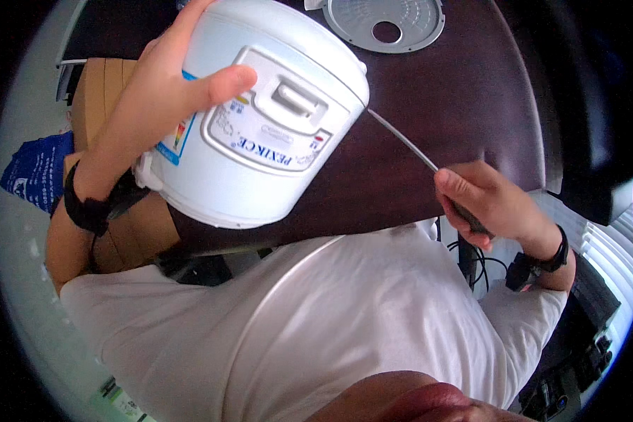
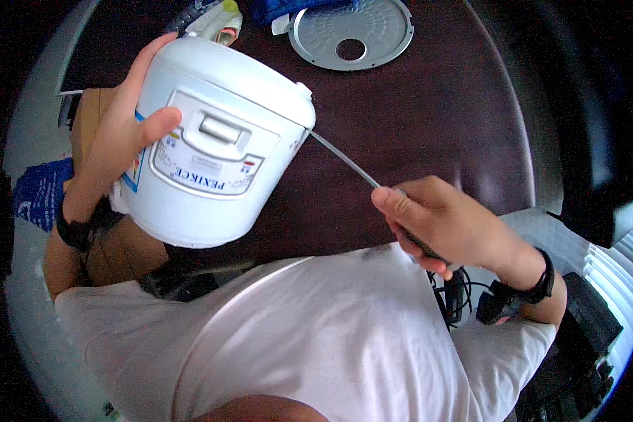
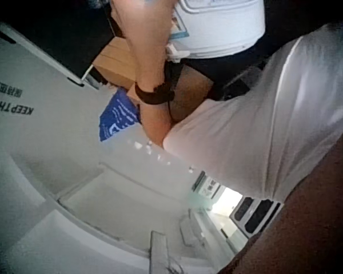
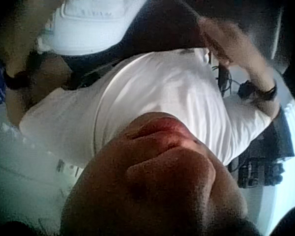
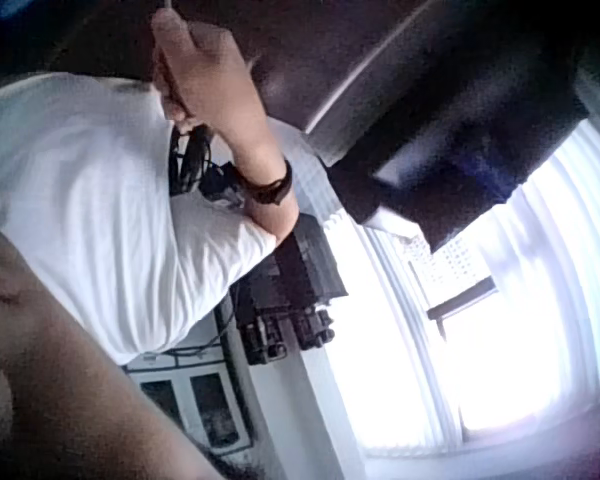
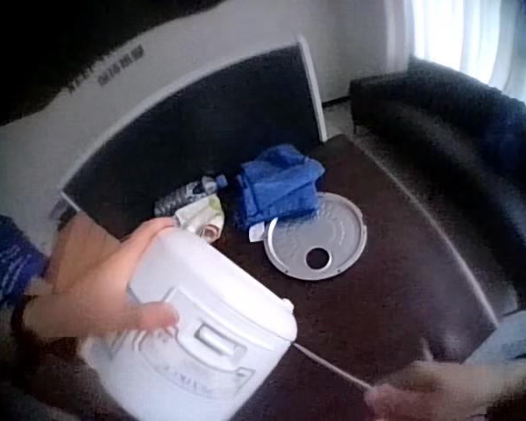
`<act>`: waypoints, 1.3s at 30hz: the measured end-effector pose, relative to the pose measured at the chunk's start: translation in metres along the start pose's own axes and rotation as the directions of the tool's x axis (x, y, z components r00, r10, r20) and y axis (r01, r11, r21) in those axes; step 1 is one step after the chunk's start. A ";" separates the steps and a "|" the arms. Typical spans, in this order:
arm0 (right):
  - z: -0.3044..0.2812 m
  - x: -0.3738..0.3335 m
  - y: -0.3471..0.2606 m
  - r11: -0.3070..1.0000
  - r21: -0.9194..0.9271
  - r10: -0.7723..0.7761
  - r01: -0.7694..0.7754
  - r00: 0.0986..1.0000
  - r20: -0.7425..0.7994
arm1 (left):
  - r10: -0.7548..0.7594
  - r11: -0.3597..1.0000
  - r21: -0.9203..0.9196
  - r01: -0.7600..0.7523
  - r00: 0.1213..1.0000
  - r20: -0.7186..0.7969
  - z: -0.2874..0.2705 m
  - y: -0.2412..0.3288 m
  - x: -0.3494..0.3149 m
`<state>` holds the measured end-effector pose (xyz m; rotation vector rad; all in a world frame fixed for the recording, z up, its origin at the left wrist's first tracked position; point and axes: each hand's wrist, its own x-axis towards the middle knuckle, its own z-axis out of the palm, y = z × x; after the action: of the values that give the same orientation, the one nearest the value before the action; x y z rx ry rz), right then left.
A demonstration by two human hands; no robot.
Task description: The person uses a screwdriver to remove screws from the lid and body of a white rice cooker. They remove the lid, then the outer casing, exposing the internal components.
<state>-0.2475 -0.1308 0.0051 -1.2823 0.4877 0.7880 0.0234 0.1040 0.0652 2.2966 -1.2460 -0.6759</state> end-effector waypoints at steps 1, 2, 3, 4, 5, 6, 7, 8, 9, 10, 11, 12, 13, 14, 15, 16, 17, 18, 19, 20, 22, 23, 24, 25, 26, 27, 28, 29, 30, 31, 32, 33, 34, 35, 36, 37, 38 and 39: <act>0.001 -0.003 -0.002 1.000 -0.019 0.000 0.000 1.000 -0.014 | 0.009 1.000 0.021 -0.008 1.000 -0.022 0.001 0.002 0.000; 0.000 -0.013 -0.007 0.996 -0.068 -0.058 0.059 0.998 0.023 | 0.015 0.999 0.042 -0.013 0.999 -0.045 0.002 0.004 0.000; 0.003 -0.017 -0.008 0.993 -0.092 -0.079 0.079 0.997 0.005 | 0.043 0.998 0.036 -0.042 0.999 -0.032 0.003 0.006 0.000; 0.007 -0.021 -0.008 0.989 -0.109 -0.101 0.099 0.995 -0.011 | 0.069 0.997 0.028 -0.069 0.997 -0.018 0.004 0.008 -0.001; 0.011 -0.024 -0.008 0.982 -0.111 -0.153 0.150 0.988 -0.015 | 0.101 0.995 0.024 -0.101 0.995 -0.002 0.005 0.010 -0.002; 0.014 -0.025 -0.007 0.985 -0.109 -0.138 0.133 0.990 -0.036 | 0.118 0.992 0.050 -0.117 0.993 -0.002 0.005 0.012 -0.002; 0.015 -0.025 -0.006 0.986 -0.092 -0.142 0.139 0.989 -0.037 | 0.129 0.989 0.072 -0.129 0.992 0.001 0.006 0.014 -0.002; 0.017 -0.026 -0.004 0.987 -0.073 -0.145 0.142 0.989 -0.037 | 0.139 0.986 0.093 -0.139 0.990 0.007 0.007 0.015 -0.002; 0.019 -0.028 -0.002 0.990 -0.057 -0.131 0.129 0.991 -0.036 | 0.127 0.988 0.085 -0.126 0.992 -0.001 0.009 0.017 -0.002; 0.021 -0.028 0.000 0.992 -0.043 -0.120 0.118 0.992 -0.034 | 0.115 0.990 0.079 -0.114 0.993 -0.009 0.011 0.019 -0.003; 0.022 -0.029 0.002 0.992 -0.015 -0.124 0.123 0.992 -0.027 | 0.103 0.992 0.073 -0.101 0.995 -0.019 0.013 0.021 -0.003; 0.023 -0.030 0.003 0.996 -0.021 -0.089 0.088 0.996 -0.033 | 0.113 0.987 0.117 -0.108 0.993 -0.032 0.014 0.023 -0.004; 0.025 -0.032 0.004 0.998 -0.013 -0.068 0.067 0.997 -0.034 | 0.123 0.980 0.160 -0.114 0.991 -0.045 0.016 0.026 -0.005; 0.027 -0.033 0.004 0.998 0.007 -0.067 0.067 0.997 -0.029 | 0.135 0.972 0.202 -0.121 0.989 -0.057 0.018 0.028 -0.005; 0.029 -0.035 0.004 1.000 0.000 -0.029 0.029 0.999 -0.039 | 0.151 0.962 0.238 -0.132 0.986 -0.064 0.019 0.030 -0.007; 0.031 -0.038 0.003 1.000 0.004 -0.012 0.012 0.999 -0.041 | 0.168 0.951 0.273 -0.143 0.983 -0.070 0.021 0.033 -0.009; 0.033 -0.040 0.001 1.000 0.017 -0.002 0.003 1.000 -0.029 | 0.181 0.940 0.307 -0.150 0.981 -0.074 0.022 0.035 -0.010; 0.033 -0.042 -0.002 0.999 0.027 0.041 -0.041 0.999 -0.021 | 0.202 0.926 0.338 -0.169 0.977 -0.064 0.024 0.037 -0.012; 0.034 -0.045 -0.004 0.997 0.043 0.072 -0.071 0.997 -0.003 | 0.227 0.909 0.370 -0.191 0.972 -0.056 0.025 0.038 -0.013; 0.036 -0.045 -0.006 0.987 0.032 0.157 -0.156 0.986 -0.047 | 0.254 0.890 0.403 -0.212 0.966 -0.051 0.025 0.039 -0.014; 0.044 -0.043 -0.003 0.996 0.084 0.043 -0.042 0.999 -0.013 | 0.261 0.890 0.408 -0.205 0.961 -0.088 0.026 0.038 -0.012; 0.048 -0.039 -0.001 0.995 0.081 0.053 -0.050 0.998 -0.035 | 0.272 0.889 0.409 -0.204 0.956 -0.114 0.026 0.037 -0.010; 0.047 -0.034 0.001 0.995 0.102 0.005 0.003 0.997 -0.072 | 0.269 0.888 0.413 -0.204 0.957 -0.106 0.026 0.038 -0.008; 0.048 -0.031 0.003 0.996 0.091 0.015 -0.010 0.998 -0.053 | 0.264 0.888 0.415 -0.200 0.959 -0.103 0.025 0.038 -0.008; 0.045 -0.030 0.006 0.997 0.075 0.024 -0.022 0.999 -0.035 | 0.259 0.887 0.418 -0.194 0.960 -0.105 0.027 0.039 -0.008; 0.042 -0.029 0.007 0.996 0.041 0.079 -0.077 0.995 -0.059 | 0.301 0.852 0.475 -0.221 0.948 -0.099 0.028 0.041 -0.009; 0.042 -0.029 0.010 0.992 0.065 0.113 -0.110 0.993 -0.044 | 0.339 0.812 0.530 -0.243 0.937 -0.089 0.031 0.044 -0.012; 0.042 -0.027 0.012 0.991 0.057 0.118 -0.119 0.993 0.027 | 0.375 0.768 0.582 -0.266 0.924 -0.073 0.034 0.047 -0.016; 0.043 -0.024 0.014 0.985 0.051 0.160 -0.163 0.985 0.066 | 0.426 0.679 0.670 -0.298 0.904 -0.030 0.039 0.051 -0.020; 0.045 -0.022 0.017 0.986 0.080 0.135 -0.147 0.981 0.143 | 0.475 0.576 0.746 -0.335 0.879 0.027 0.043 0.054 -0.024; 0.051 -0.009 0.020 0.992 0.000 0.129 -0.130 0.986 0.104 | 0.522 0.460 0.808 -0.368 0.848 0.089 0.048 0.057 -0.027; 0.056 -0.004 0.024 0.991 0.028 0.127 -0.130 0.988 0.083 | 0.489 0.433 0.841 -0.324 0.868 0.082 0.055 0.059 -0.032; 0.056 0.002 0.027 0.991 0.057 0.117 -0.122 0.990 0.081 | 0.519 0.423 0.849 -0.317 0.853 0.060 0.057 0.059 -0.031; 0.056 0.008 0.031 0.991 0.086 0.097 -0.105 0.991 0.091 | 0.541 0.416 0.857 -0.305 0.840 0.037 0.060 0.059 -0.032; 0.054 0.009 0.035 0.989 0.090 0.114 -0.121 0.990 0.079 | 0.491 0.372 0.905 -0.207 0.871 -0.002 0.062 0.058 -0.033; 0.053 0.010 0.039 0.991 0.113 0.068 -0.074 0.996 0.055 | 0.438 0.320 0.941 -0.110 0.898 -0.044 0.063 0.057 -0.032; 0.053 0.010 0.043 0.990 0.137 0.024 -0.027 0.999 0.025 | 0.401 0.295 0.952 -0.078 0.915 -0.049 0.061 0.056 -0.035; 0.054 0.010 0.048 0.989 0.147 0.015 -0.010 0.999 -0.030 | 0.362 0.268 0.962 -0.049 0.931 -0.054 0.060 0.055 -0.036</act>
<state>-0.2825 -0.0724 -0.0203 -1.1569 0.5689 0.7300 -0.0651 0.0985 0.0574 2.7887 -2.1326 0.7870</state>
